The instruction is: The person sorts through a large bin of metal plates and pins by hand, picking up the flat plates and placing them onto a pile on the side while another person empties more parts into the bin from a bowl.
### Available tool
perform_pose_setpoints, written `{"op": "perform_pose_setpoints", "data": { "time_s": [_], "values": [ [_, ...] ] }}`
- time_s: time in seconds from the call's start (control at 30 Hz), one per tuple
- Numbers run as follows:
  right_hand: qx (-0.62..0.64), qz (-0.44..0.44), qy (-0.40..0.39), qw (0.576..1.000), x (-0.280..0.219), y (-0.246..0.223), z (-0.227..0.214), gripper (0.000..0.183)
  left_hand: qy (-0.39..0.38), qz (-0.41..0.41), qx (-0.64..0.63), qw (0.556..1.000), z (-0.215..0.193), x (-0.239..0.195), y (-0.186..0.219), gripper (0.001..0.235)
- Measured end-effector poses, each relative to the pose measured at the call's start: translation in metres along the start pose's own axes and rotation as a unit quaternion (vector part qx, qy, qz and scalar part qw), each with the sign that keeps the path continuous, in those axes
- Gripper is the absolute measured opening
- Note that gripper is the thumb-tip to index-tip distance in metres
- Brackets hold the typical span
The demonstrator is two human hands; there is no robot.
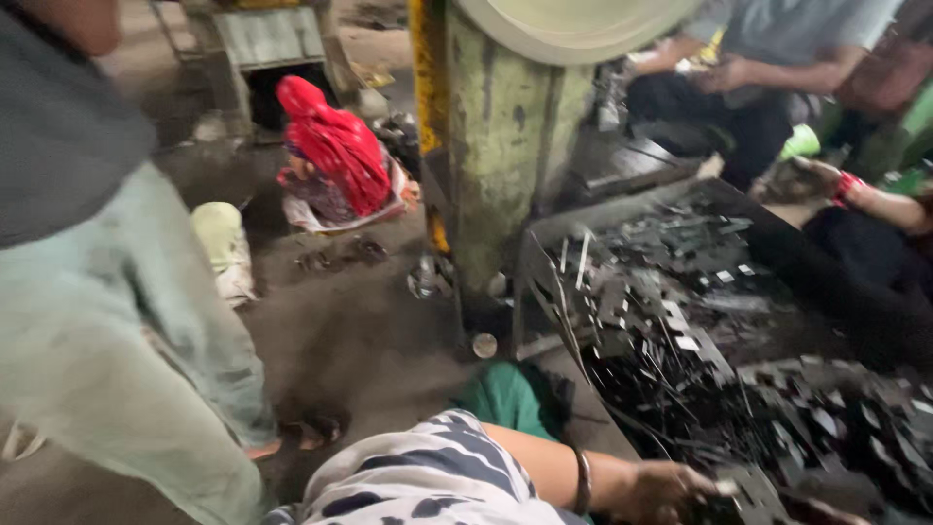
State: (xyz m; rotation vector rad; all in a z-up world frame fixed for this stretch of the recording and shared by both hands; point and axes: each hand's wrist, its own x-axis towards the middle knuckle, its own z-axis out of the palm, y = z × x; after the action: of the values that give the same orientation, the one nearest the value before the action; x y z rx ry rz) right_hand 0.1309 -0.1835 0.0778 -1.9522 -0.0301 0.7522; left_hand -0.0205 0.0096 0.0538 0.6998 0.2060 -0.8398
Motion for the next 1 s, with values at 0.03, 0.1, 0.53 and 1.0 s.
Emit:
{"op": "perform_pose_setpoints", "data": {
  "time_s": [0.03, 0.1, 0.53, 1.0],
  "values": [
    [-0.009, -0.013, -0.012, 1.000, -0.005, 0.017, -0.013, 0.052, 0.036, -0.005, 0.045, 0.998, -0.008, -0.005, 0.004, 0.034],
    [-0.020, -0.036, -0.033, 0.999, -0.019, 0.029, -0.028, 0.053, 0.052, 0.047, 0.122, 0.990, -0.015, -0.002, -0.001, 0.048],
    [0.070, 0.012, 0.017, 0.997, -0.114, -0.012, -0.009, 0.058, 0.032, 0.059, 0.044, 0.997, 0.024, -0.072, -0.004, 0.027],
    [0.115, 0.012, 0.031, 0.993, -0.104, 0.000, -0.018, 0.053, 0.036, 0.066, 0.061, 0.995, 0.020, -0.077, -0.008, 0.034]
  ]
}}
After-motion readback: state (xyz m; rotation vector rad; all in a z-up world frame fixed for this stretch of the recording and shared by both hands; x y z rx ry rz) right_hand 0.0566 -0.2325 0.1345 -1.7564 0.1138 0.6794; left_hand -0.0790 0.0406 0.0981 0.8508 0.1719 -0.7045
